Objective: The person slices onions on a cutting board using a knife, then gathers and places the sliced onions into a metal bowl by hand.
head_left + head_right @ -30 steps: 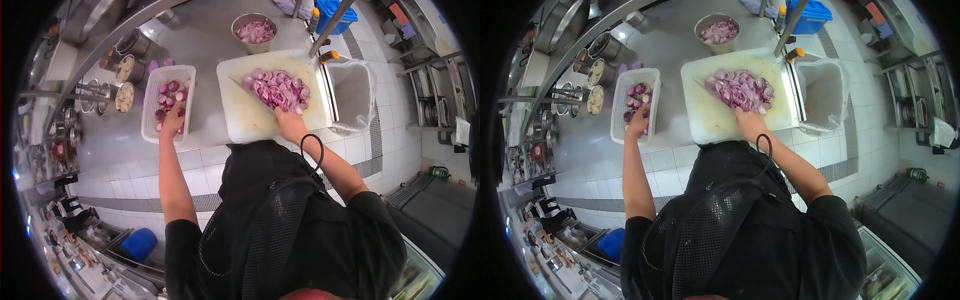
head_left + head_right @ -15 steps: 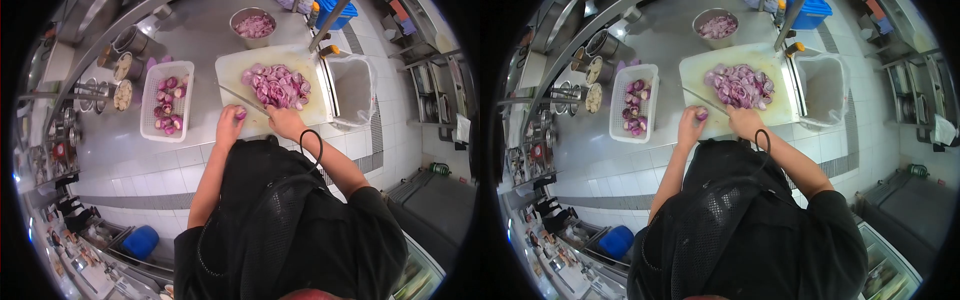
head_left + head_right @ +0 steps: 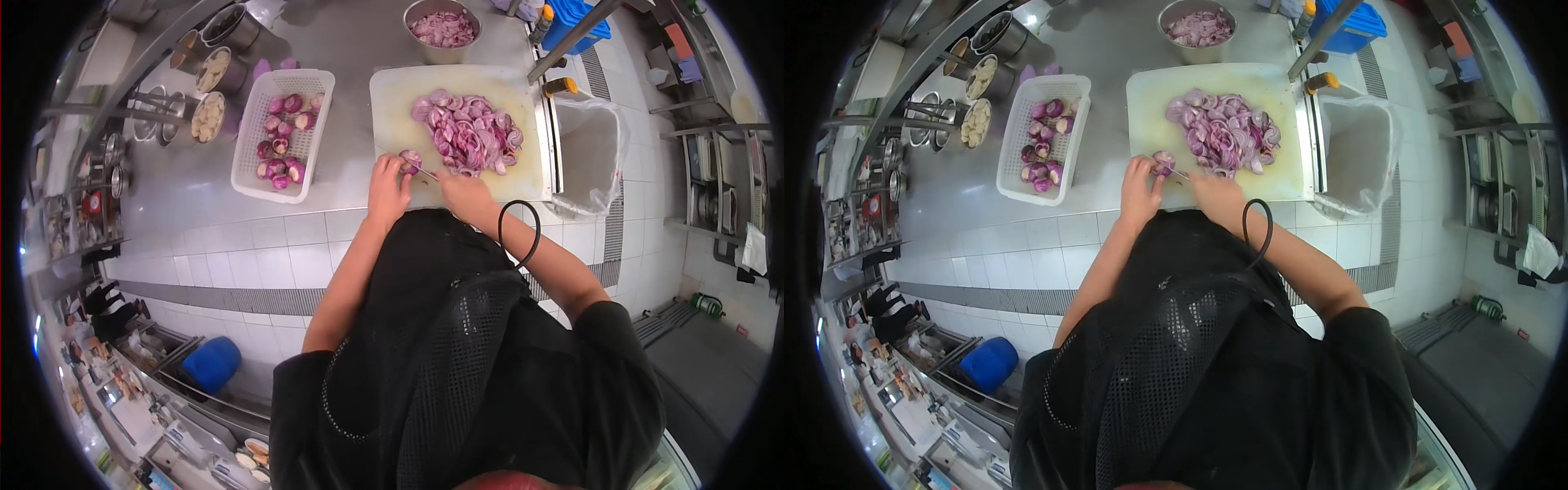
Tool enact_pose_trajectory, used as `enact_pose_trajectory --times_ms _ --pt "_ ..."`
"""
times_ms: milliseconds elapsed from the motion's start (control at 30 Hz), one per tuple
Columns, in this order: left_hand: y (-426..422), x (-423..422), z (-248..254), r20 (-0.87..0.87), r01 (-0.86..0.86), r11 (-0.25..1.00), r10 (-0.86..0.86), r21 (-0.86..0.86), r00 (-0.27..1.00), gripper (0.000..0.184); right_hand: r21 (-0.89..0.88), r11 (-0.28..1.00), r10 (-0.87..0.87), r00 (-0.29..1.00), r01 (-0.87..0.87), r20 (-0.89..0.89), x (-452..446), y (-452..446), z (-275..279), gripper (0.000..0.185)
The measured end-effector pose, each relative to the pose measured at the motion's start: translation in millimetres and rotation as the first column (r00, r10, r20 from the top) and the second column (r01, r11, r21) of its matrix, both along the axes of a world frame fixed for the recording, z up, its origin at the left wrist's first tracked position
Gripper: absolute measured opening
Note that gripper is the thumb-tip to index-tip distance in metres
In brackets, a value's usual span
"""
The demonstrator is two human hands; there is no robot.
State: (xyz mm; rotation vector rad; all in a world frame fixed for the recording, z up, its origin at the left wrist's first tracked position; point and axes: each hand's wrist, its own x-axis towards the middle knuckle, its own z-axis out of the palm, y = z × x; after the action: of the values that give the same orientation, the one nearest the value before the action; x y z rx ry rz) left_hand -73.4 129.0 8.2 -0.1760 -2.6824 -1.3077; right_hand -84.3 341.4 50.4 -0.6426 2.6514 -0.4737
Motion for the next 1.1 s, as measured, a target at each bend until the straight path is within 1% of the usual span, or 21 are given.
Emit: enact_pose_trajectory --times_ms 67,133,200,233,300,333,400,433,500,533,600,633,700,767,833,867,933,1000,1033,1067,1100 --pt "1 -3 -3 -0.029 -0.003 1.000 0.002 -0.020 1.000 0.035 -0.020 1.000 0.014 0.999 -0.015 -0.042 -23 -8 -8 0.018" --pt "3 -3 2 -0.032 0.002 0.999 -0.003 -0.038 0.999 0.034 -0.029 1.000 -0.009 0.997 0.011 0.082 -29 -10 -11 0.020" --pt "9 -13 4 -0.095 0.016 0.994 -0.026 -0.106 0.995 0.032 -0.071 0.997 -0.039 0.996 0.044 0.079 -30 -1 -13 0.021" --pt "13 -19 5 -0.098 0.017 0.995 -0.026 -0.098 0.995 0.032 -0.109 0.992 -0.060 0.996 0.068 0.073 -31 5 -13 0.022" --pt "20 -26 5 0.013 0.028 0.999 -0.028 -0.038 1.000 0.027 -0.080 0.993 -0.081 0.996 0.084 0.048 -30 9 -13 0.022" --pt "19 -24 5 0.010 0.028 0.999 -0.027 -0.026 1.000 0.027 -0.061 0.993 -0.101 0.995 0.102 0.022 -30 11 -11 0.023" --pt "12 -22 4 0.148 0.091 0.996 -0.093 0.019 0.985 0.024 -0.019 0.994 -0.105 0.994 0.106 0.025 -30 8 -4 0.023" --pt "13 -23 2 0.145 0.089 0.996 -0.091 0.021 0.985 0.024 0.011 0.994 -0.110 0.993 0.110 0.036 -30 5 1 0.023" --pt "13 -17 1 0.036 0.074 0.997 -0.073 -0.001 0.997 0.021 0.027 0.995 -0.101 0.995 0.101 0.016 -26 1 14 0.022" --pt "14 -17 2 0.044 0.071 0.997 -0.071 0.000 0.997 0.021 0.043 0.994 -0.097 0.995 0.098 -0.007 -23 0 17 0.022" --pt "20 -23 5 -0.010 0.082 0.996 -0.083 -0.044 0.997 0.021 0.041 0.993 -0.111 0.994 0.111 0.007 -18 -1 3 0.021" --pt "21 -23 5 -0.010 0.079 0.996 -0.079 -0.042 0.997 0.021 0.037 0.991 -0.126 0.992 0.126 0.012 -18 -1 -4 0.020" --pt "20 -22 7 0.080 0.059 0.998 -0.059 -0.005 0.995 0.019 0.031 0.993 -0.111 0.994 0.112 -0.010 -22 -4 -7 0.019" --pt "21 -24 6 0.072 0.055 0.998 -0.055 0.008 0.996 0.019 0.019 0.995 -0.095 0.995 0.095 -0.025 -25 -6 -3 0.018" --pt "21 -24 6 0.067 0.055 0.998 -0.056 0.019 0.996 0.019 0.065 0.997 -0.030 1.000 0.030 -0.002 -30 -7 26 0.017" --pt "22 -24 5 0.064 0.040 0.999 -0.042 0.027 0.997 0.019 0.062 0.998 -0.029 1.000 0.029 -0.001 -30 -7 16 0.017" --pt "24 -14 5 0.075 0.030 0.999 -0.032 0.037 0.997 0.019 0.017 0.994 -0.107 0.994 0.107 -0.037 -17 -6 -12 0.018" --pt "26 -19 9 0.098 0.000 1.000 0.001 -0.008 0.995 0.020 -0.019 0.993 -0.116 0.992 0.115 -0.045 -21 -9 -20 0.018" --pt "26 -26 11 0.088 0.010 1.000 -0.009 -0.011 0.996 0.020 -0.054 0.992 -0.116 0.992 0.113 -0.054 -27 -10 -20 0.018" --pt "26 -25 12 -0.022 0.096 0.994 -0.097 -0.053 0.995 0.019 -0.053 0.990 -0.136 0.990 0.133 -0.044 -27 -6 -19 0.018" --pt "27 -27 10 -0.138 0.176 0.979 -0.190 -0.102 0.972 0.017 -0.024 0.996 -0.086 0.996 0.086 0.004 -35 -2 -9 0.019"
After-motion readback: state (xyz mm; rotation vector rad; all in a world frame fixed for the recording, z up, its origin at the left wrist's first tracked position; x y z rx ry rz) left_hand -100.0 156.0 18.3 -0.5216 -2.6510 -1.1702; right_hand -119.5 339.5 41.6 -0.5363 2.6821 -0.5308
